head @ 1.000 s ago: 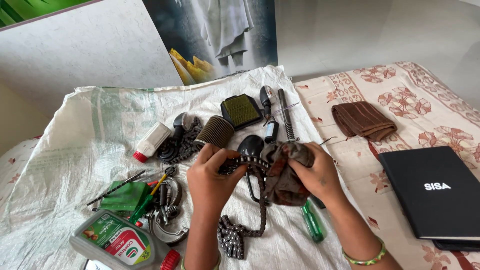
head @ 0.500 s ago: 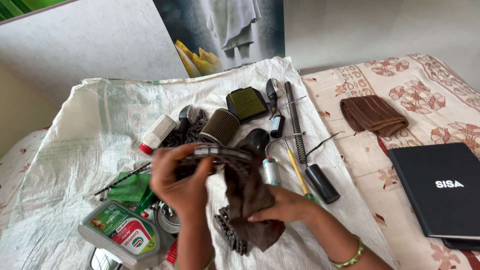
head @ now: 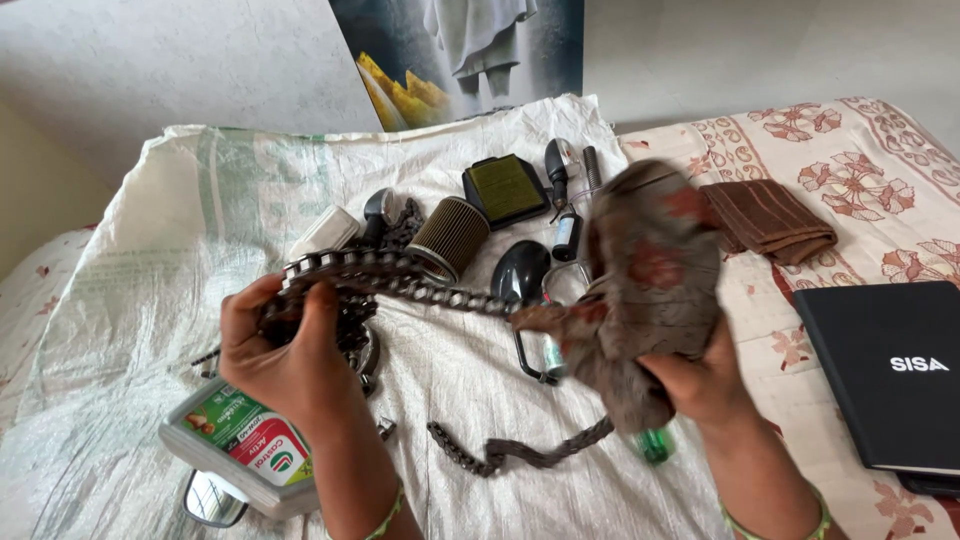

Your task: The person wipes a black plastic motorcycle part with a brown cloth, then uses a screwdriver to scrape residue from a small metal component. The person then wipes a motorcycle chain with the cloth, handling it link by link.

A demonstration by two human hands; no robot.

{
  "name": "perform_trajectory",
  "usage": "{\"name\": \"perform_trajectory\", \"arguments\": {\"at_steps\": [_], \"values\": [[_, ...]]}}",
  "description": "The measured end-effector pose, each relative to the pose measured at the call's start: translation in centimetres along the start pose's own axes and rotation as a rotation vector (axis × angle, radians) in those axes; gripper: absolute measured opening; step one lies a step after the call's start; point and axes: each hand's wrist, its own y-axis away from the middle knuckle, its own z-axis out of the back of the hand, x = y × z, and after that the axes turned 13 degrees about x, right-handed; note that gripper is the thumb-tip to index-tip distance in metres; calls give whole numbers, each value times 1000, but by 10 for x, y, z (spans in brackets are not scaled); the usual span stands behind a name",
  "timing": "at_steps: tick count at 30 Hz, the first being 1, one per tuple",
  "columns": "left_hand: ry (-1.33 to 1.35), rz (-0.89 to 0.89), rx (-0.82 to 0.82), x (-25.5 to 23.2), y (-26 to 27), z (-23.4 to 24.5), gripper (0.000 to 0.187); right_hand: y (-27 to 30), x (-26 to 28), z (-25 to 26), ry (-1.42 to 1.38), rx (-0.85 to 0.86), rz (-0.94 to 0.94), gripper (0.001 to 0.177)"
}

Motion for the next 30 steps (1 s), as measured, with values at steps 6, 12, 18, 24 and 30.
{"name": "perform_trajectory", "arguments": {"at_steps": [6,12,18,24,30], "values": [[-312,-108,99,-6,15,-17,30,-8,7,12,581,-245,227,24],[-300,-109,127,1,10,-12,29,-20,3,38,362,258,-530,55],[115,-59,-29,16,-2,13,23,-23,-24,-17,459,1056,-898,48],[289,-171,-222,24,-22,51,16,-21,-37,-59,761,1182,-1007,38],[321,-139,-255,25,-24,65,10,-37,-19,-44,843,828,-977,33]]}}
